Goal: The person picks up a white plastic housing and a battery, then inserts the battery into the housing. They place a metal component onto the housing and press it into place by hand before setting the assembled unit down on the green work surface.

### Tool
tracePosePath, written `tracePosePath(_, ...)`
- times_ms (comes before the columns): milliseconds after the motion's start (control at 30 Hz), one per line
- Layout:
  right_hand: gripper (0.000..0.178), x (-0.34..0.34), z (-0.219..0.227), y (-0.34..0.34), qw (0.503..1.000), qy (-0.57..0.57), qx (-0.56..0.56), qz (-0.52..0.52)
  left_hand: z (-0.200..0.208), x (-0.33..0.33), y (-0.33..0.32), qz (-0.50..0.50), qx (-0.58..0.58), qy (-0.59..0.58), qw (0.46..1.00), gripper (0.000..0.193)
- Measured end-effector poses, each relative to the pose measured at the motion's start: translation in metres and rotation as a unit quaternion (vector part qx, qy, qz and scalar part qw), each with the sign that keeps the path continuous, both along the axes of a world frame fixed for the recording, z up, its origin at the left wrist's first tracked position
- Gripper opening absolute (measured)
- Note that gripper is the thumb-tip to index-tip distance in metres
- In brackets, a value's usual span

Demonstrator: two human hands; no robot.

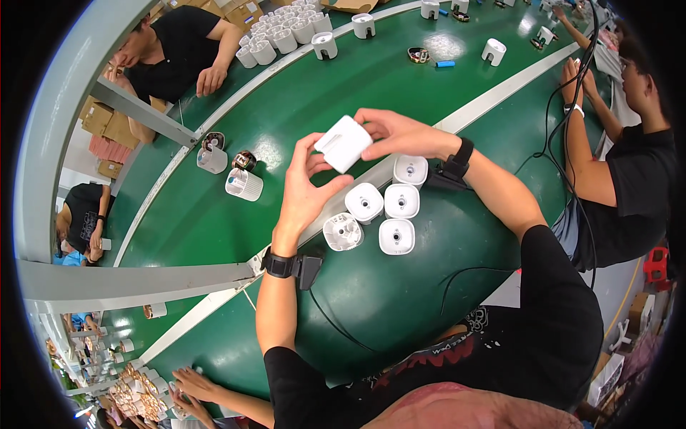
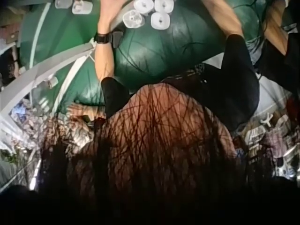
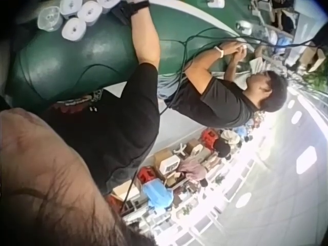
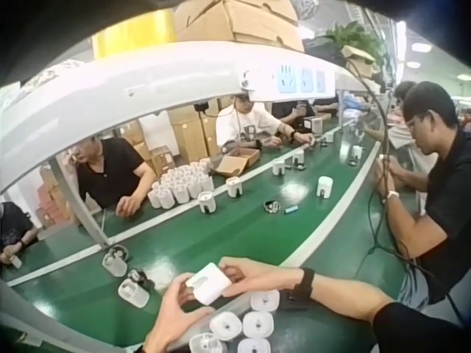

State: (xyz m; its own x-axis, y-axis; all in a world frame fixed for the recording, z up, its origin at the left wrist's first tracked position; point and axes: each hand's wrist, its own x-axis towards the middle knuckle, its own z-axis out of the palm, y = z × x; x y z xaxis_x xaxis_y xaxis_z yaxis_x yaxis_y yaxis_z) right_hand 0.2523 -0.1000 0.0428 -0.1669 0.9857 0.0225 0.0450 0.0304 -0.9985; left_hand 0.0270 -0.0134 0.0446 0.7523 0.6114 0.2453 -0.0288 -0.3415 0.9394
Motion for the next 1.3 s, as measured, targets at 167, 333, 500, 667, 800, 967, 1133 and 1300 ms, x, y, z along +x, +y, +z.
tracePosePath(167,0.035,0.010,0.007,0.000,0.991,-0.114,0.069,-0.002,-0.014,-0.005,0.014,0.077,0.069,-0.022,0.994,0.066)
tracePosePath(333,0.032,0.104,-0.016,0.009,0.921,-0.251,0.056,-0.292,-0.037,-0.015,0.036,0.168,0.065,-0.021,0.983,0.064)
tracePosePath(500,0.042,0.190,-0.069,-0.010,0.882,-0.216,-0.012,-0.419,-0.057,-0.019,0.040,0.181,0.096,0.051,0.977,0.063)
tracePosePath(667,0.049,0.206,-0.081,-0.006,0.872,-0.232,0.065,-0.426,-0.067,-0.015,0.042,0.130,0.103,0.038,0.985,0.062)
tracePosePath(800,0.046,0.187,-0.066,0.004,0.859,-0.369,-0.028,-0.354,-0.068,-0.017,0.040,0.123,0.082,0.039,0.988,0.061)
tracePosePath(967,0.039,0.166,-0.062,0.008,0.733,-0.572,0.020,-0.368,-0.071,-0.015,0.040,0.120,0.078,0.045,0.989,0.060)
tracePosePath(1133,0.033,0.150,-0.048,0.012,0.760,-0.526,-0.163,-0.345,-0.067,-0.018,0.038,0.118,0.078,0.044,0.989,0.059)
tracePosePath(1300,0.028,0.175,-0.083,0.009,0.888,0.425,-0.177,-0.009,-0.071,-0.006,0.036,0.084,0.087,0.028,0.992,0.064)
